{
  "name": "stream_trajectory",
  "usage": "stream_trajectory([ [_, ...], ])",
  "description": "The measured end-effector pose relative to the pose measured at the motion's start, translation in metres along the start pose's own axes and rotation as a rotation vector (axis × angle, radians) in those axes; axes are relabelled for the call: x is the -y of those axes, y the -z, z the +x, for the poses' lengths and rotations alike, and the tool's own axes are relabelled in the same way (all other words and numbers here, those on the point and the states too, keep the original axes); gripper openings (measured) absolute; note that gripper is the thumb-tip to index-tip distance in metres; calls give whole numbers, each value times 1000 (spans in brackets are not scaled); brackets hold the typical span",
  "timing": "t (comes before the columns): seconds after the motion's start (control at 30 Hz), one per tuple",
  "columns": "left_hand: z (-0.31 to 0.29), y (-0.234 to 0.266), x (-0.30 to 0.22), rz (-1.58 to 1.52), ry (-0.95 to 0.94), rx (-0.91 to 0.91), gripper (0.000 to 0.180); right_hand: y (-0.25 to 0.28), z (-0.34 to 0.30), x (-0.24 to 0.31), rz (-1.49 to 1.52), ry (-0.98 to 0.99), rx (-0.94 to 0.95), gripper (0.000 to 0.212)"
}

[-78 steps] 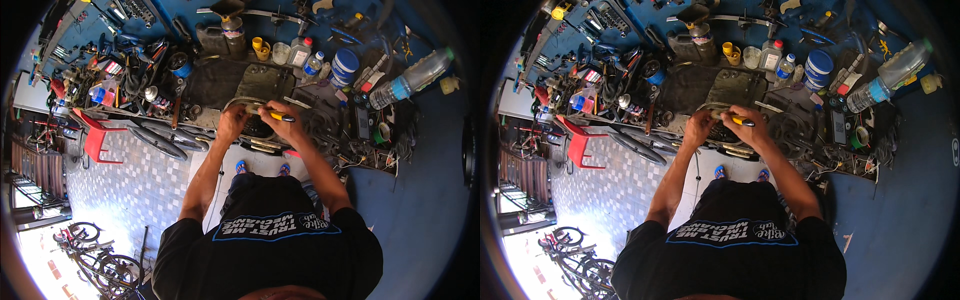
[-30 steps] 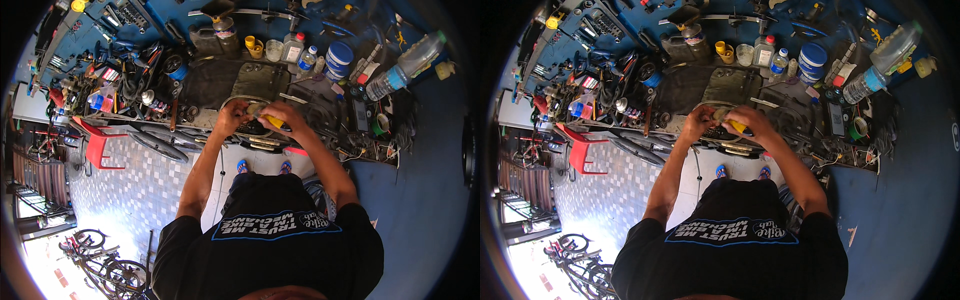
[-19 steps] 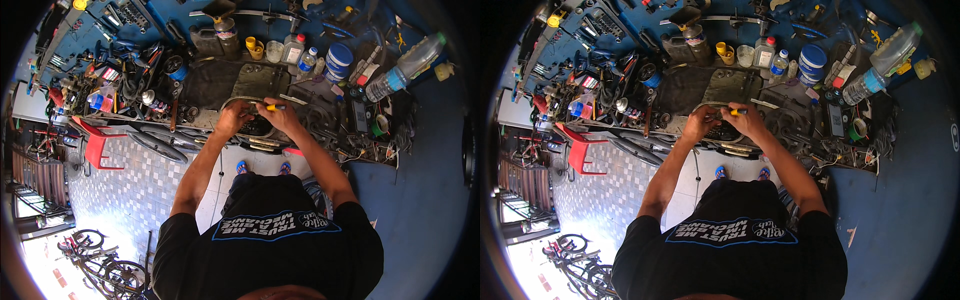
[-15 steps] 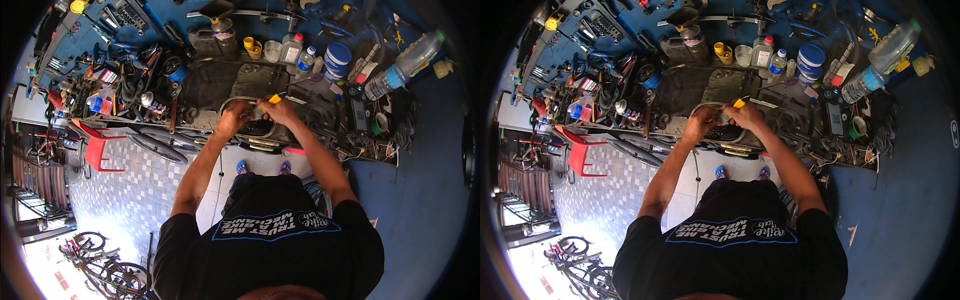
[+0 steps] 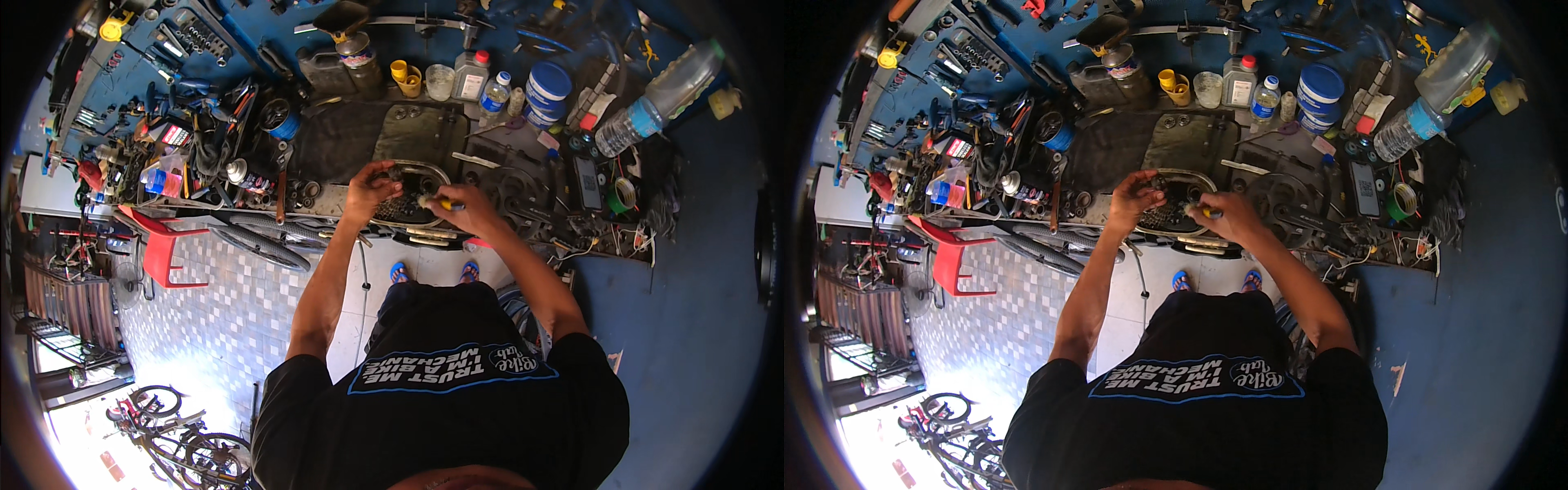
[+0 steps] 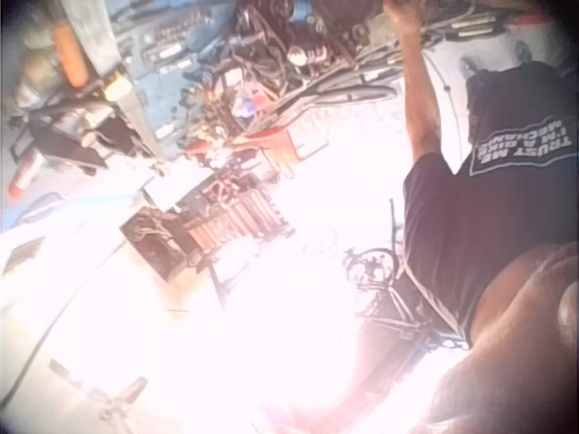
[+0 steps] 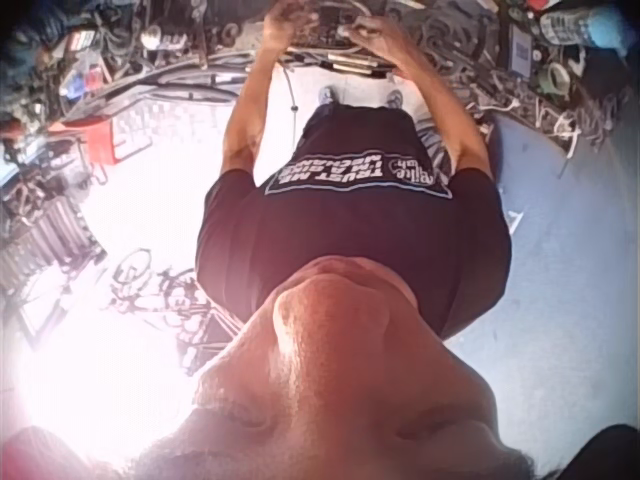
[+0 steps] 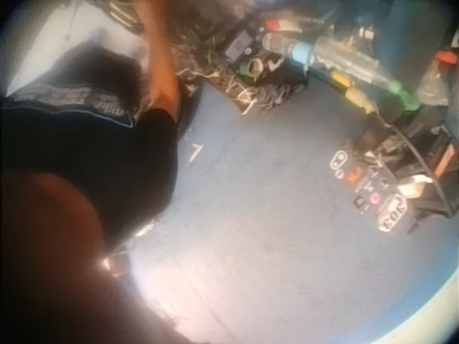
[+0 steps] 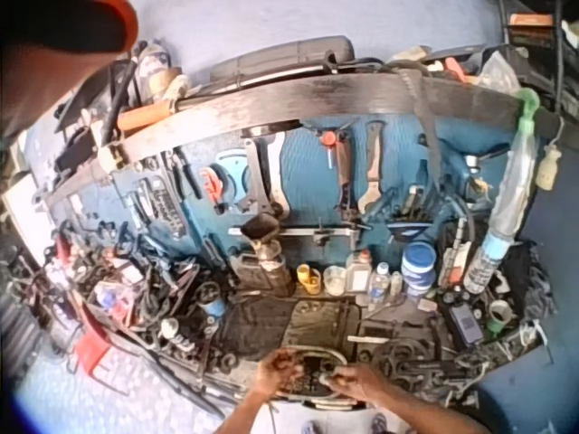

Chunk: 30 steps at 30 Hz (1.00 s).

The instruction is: The person repeatedly cleans small bicycle parts using a brush and a container of liquid. They dip the brush into the liquid, scrub the parts, and then rinse them in the same container. The process is repeated multiple times with different parts.

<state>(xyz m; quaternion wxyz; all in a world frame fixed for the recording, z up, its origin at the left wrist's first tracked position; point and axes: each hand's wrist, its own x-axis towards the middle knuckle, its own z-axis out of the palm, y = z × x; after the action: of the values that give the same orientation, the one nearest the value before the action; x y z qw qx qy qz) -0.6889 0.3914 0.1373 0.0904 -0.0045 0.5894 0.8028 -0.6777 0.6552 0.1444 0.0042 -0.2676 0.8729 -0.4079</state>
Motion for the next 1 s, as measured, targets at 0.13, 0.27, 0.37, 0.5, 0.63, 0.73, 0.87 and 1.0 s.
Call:
stream_trajectory([
  [0.13, 0, 3, -6, -82, 87, 28, 42, 8, -5, 3, -43, 95, 104, 27],
  [0.27, -3, 8, -17, -190, 199, 36, 42, 31, 7, 18, -14, 168, 2, 22],
  [0.37, 0, 14, -17, -209, 296, -15, 41, 46, 19, 43, -120, 237, -79, 20],
  [0.5, 7, 14, -17, -248, 383, -30, 33, 40, 36, 42, -157, 455, -199, 23],
  [0.63, 11, 15, -13, -181, 419, -9, 32, 33, 48, 44, -311, 594, -152, 25],
  [0.73, 9, 11, -13, -161, 431, -44, 31, 26, 53, 41, -279, 597, -163, 21],
  [0.87, 6, 6, -8, -84, 234, -20, 34, 12, 56, 35, -104, 353, -148, 23],
  [1.0, 4, 3, 1, 233, -5, -16, 35, -3, 59, 35, 105, -123, -130, 36],
])
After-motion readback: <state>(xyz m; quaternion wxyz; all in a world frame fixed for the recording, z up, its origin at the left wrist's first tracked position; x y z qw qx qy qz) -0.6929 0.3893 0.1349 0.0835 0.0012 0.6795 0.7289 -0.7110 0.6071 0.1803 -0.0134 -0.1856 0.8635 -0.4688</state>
